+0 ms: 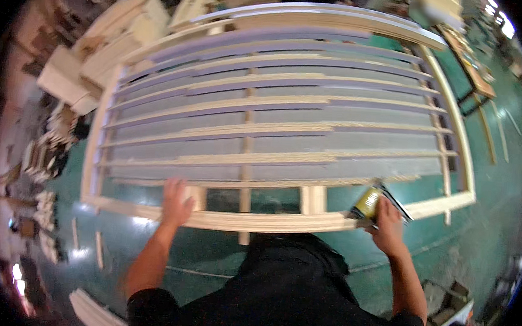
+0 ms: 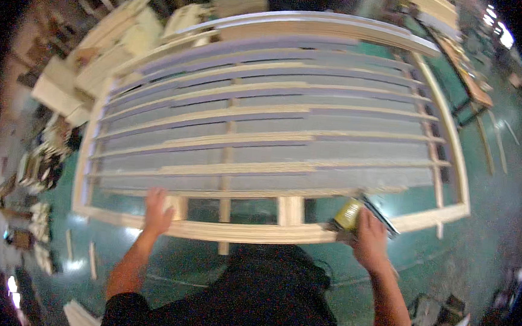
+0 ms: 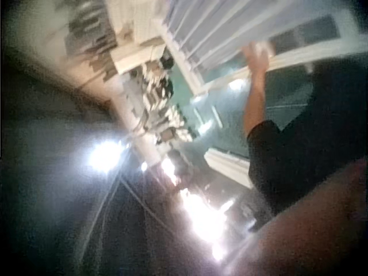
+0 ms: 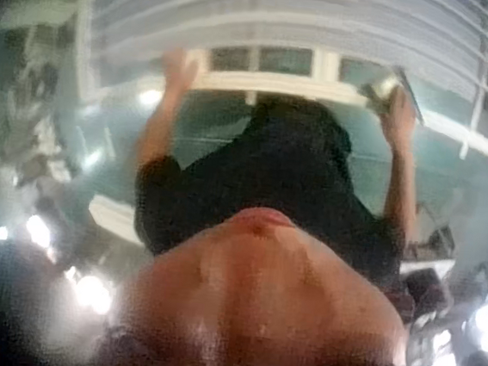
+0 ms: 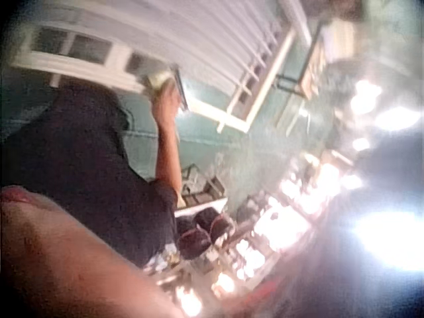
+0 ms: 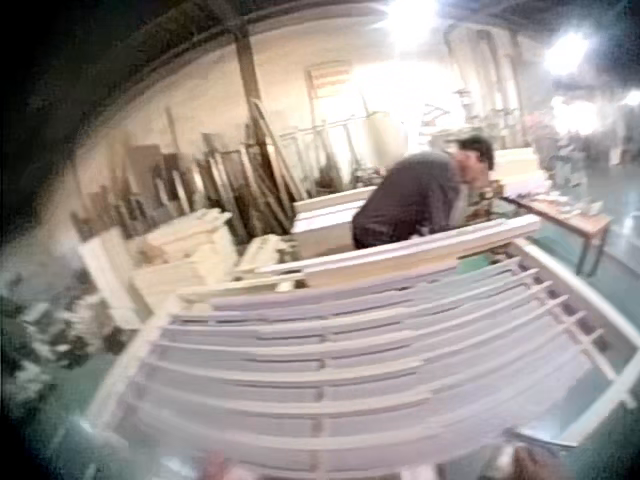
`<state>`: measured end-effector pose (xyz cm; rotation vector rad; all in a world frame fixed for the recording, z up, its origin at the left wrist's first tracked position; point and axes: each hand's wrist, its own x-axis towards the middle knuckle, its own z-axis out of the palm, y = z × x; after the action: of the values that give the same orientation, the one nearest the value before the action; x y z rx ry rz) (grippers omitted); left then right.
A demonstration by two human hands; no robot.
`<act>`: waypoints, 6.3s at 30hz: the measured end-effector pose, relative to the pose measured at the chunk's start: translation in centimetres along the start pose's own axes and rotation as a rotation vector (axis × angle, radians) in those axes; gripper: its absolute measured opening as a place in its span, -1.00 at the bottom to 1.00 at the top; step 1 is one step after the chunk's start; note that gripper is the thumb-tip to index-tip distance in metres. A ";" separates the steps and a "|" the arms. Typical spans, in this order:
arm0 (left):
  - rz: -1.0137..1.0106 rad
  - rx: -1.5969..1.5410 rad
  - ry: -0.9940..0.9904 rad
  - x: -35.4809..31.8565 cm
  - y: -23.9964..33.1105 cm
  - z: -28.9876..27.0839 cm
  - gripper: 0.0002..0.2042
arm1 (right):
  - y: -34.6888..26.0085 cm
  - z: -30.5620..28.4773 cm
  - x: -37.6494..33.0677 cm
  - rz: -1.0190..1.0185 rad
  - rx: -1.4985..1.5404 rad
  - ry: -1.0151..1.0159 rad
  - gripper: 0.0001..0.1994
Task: The person assembles a wooden slatted frame by positioning curved wooden pieces and securing them with a pneumatic nail gun. They repeatedly align the slats and drive nails into the joints to fasten the structure.
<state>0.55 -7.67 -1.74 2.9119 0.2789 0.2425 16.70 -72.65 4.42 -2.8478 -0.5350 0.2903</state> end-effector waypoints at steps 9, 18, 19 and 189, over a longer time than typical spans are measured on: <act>-0.035 -0.011 -0.014 -0.1 0.5 -0.8 -0.33 | -0.9 -0.2 0.1 -0.023 -0.011 0.063 0.25; 0.026 -0.018 0.037 0.6 1.0 -1.0 -0.42 | -0.1 0.0 -0.2 0.006 -0.044 0.054 0.21; 0.032 -0.014 0.038 0.5 0.9 -0.9 -0.44 | -0.4 -0.2 -0.2 0.007 -0.047 0.041 0.20; 0.946 -0.367 -0.208 5.9 43.1 8.8 -0.47 | -11.0 -16.6 8.9 -0.393 0.788 1.005 -0.83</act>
<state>15.18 -49.51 0.04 2.4434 -1.0664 0.1001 25.07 -62.38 21.75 -1.7384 -0.5466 -0.7803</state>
